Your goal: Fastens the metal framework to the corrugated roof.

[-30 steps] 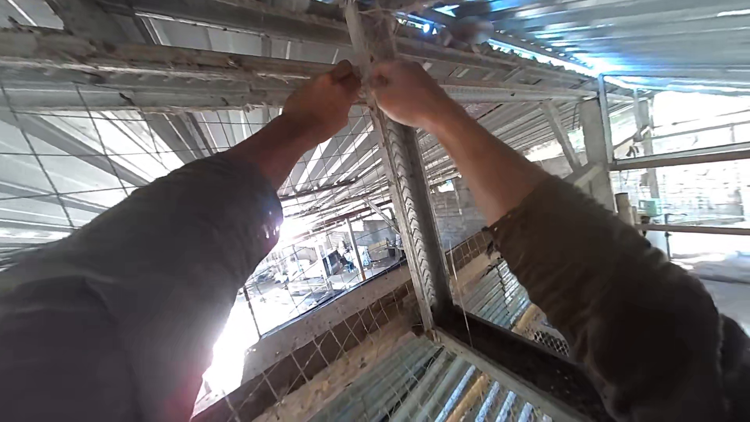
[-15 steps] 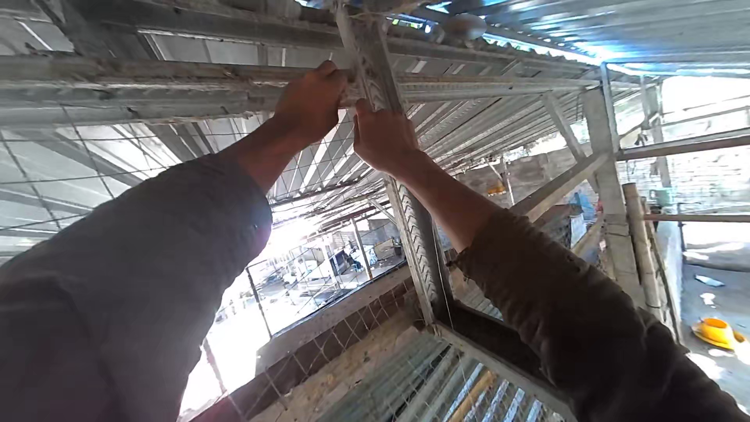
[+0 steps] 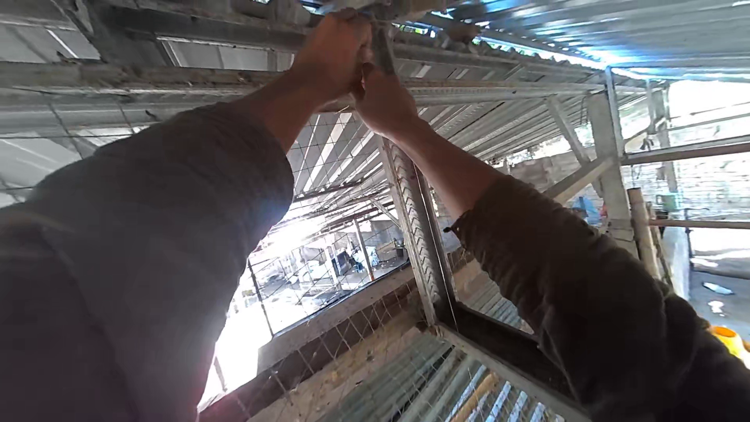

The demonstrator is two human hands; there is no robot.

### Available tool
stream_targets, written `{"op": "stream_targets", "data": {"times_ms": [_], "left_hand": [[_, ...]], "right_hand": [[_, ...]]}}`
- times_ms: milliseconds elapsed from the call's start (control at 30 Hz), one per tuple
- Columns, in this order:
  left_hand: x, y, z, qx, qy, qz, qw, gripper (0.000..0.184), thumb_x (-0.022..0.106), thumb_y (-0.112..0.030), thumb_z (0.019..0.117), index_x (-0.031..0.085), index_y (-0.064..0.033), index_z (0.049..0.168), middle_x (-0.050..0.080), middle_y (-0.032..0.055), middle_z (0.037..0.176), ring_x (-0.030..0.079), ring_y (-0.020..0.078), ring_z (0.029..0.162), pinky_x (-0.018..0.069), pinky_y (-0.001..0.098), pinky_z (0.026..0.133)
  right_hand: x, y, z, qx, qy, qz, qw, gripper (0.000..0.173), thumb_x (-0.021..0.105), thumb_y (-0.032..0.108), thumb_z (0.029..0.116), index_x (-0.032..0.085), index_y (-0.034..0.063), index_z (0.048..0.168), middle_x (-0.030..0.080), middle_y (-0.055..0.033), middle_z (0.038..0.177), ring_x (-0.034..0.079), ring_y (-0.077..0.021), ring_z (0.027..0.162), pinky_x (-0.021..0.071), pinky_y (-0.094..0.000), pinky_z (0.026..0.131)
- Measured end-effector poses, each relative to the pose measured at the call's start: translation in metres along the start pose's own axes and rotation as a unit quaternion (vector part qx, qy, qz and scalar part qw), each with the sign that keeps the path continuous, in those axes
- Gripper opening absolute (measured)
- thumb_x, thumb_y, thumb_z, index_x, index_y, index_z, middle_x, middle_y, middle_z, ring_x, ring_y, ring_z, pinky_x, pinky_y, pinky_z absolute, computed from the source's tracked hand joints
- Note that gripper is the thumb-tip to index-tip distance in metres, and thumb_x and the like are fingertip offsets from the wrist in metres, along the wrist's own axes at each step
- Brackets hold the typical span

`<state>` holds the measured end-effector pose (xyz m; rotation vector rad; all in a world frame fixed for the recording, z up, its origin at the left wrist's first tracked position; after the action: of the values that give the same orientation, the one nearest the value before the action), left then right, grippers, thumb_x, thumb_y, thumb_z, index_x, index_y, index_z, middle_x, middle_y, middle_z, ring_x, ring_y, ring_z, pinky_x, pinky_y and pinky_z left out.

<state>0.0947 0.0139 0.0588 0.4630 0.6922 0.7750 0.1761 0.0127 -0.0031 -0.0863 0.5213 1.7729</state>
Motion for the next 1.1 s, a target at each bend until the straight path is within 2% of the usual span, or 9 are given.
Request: {"op": "stream_targets", "data": {"times_ms": [300,433,500,533,667,767,833,1000,1100], "left_hand": [[-0.005,0.006,-0.002,0.002,-0.044,-0.021,0.999,0.026,0.046,-0.009,0.1065,0.062,0.0091,0.115,0.062,0.0274,0.121,0.062,0.0417,0.114,0.0466,0.0541,0.102],[-0.002,0.009,-0.016,-0.163,-0.068,-0.074,0.981,0.033,0.055,-0.015,0.1043,0.059,0.0080,0.127,0.059,0.0271,0.132,0.060,0.0366,0.121,0.0457,0.0476,0.107],[0.004,0.008,-0.028,-0.235,-0.020,-0.082,0.968,0.038,0.059,-0.015,0.1022,0.055,0.0104,0.130,0.058,0.0306,0.131,0.058,0.0429,0.123,0.0437,0.0561,0.107],[0.009,0.008,-0.033,-0.252,0.008,-0.071,0.965,0.032,0.058,-0.013,0.1014,0.059,0.0104,0.123,0.061,0.0313,0.125,0.059,0.0452,0.120,0.0443,0.0600,0.104],[0.025,0.016,-0.040,-0.248,0.021,-0.089,0.964,0.027,0.064,-0.019,0.1009,0.071,0.0014,0.117,0.070,0.0227,0.116,0.065,0.0369,0.114,0.0473,0.0556,0.102],[0.030,0.014,-0.036,-0.245,0.012,-0.094,0.965,0.026,0.058,-0.021,0.1042,0.073,-0.0025,0.115,0.071,0.0201,0.117,0.066,0.0363,0.114,0.0468,0.0569,0.101],[0.032,0.012,-0.034,-0.238,0.015,-0.083,0.968,0.028,0.053,-0.020,0.1070,0.072,-0.0026,0.118,0.071,0.0198,0.118,0.065,0.0364,0.116,0.0460,0.0560,0.102],[0.040,0.017,-0.035,-0.214,-0.014,-0.108,0.971,0.026,0.048,-0.014,0.1081,0.066,0.0025,0.118,0.070,0.0217,0.112,0.069,0.0342,0.104,0.0510,0.0529,0.097],[0.043,0.024,-0.036,-0.194,-0.048,-0.135,0.970,0.023,0.048,-0.010,0.1069,0.063,0.0028,0.119,0.070,0.0197,0.105,0.071,0.0289,0.092,0.0554,0.0479,0.089]], "right_hand": [[-0.006,-0.010,0.028,-0.071,-0.011,0.087,0.994,0.031,0.047,0.024,0.1085,0.070,0.0037,0.110,0.070,-0.0133,0.108,0.067,-0.0265,0.103,0.0518,-0.0501,0.089],[-0.010,-0.011,0.035,-0.059,0.007,0.077,0.995,0.030,0.047,0.022,0.1074,0.069,0.0058,0.119,0.069,-0.0135,0.116,0.066,-0.0264,0.109,0.0506,-0.0503,0.093],[-0.013,-0.014,0.035,-0.047,0.015,0.075,0.996,0.028,0.049,0.023,0.1066,0.069,0.0060,0.116,0.068,-0.0133,0.114,0.065,-0.0267,0.108,0.0508,-0.0511,0.091],[-0.013,-0.015,0.035,-0.046,0.017,0.078,0.996,0.027,0.050,0.023,0.1060,0.069,0.0063,0.115,0.068,-0.0127,0.112,0.065,-0.0258,0.107,0.0510,-0.0502,0.090],[-0.018,-0.007,0.034,-0.058,0.035,0.076,0.995,0.025,0.048,0.021,0.1066,0.067,0.0046,0.110,0.066,-0.0131,0.108,0.064,-0.0254,0.104,0.0495,-0.0487,0.089],[-0.020,-0.006,0.032,-0.060,0.042,0.076,0.994,0.024,0.048,0.019,0.1061,0.067,0.0050,0.112,0.067,-0.0130,0.109,0.064,-0.0252,0.105,0.0492,-0.0484,0.089],[-0.020,-0.009,0.032,-0.062,0.039,0.080,0.994,0.025,0.048,0.020,0.1071,0.067,0.0057,0.112,0.067,-0.0122,0.109,0.064,-0.0244,0.104,0.0496,-0.0478,0.089],[-0.014,-0.022,0.024,-0.092,0.046,0.116,0.988,0.030,0.048,0.028,0.1089,0.066,0.0044,0.108,0.064,-0.0105,0.098,0.062,-0.0206,0.090,0.0485,-0.0440,0.082],[-0.007,-0.029,0.012,-0.090,0.067,0.086,0.990,0.027,0.047,0.020,0.1073,0.068,0.0053,0.116,0.068,-0.0131,0.106,0.065,-0.0248,0.100,0.0507,-0.0478,0.087]]}}
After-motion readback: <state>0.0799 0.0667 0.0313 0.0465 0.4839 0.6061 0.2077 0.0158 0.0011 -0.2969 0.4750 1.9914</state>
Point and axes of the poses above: each hand's wrist, its own z-axis towards the middle knuckle, its own x-axis out of the palm, y = z × x, the point moved 4 cm from there along z, towards the middle knuckle
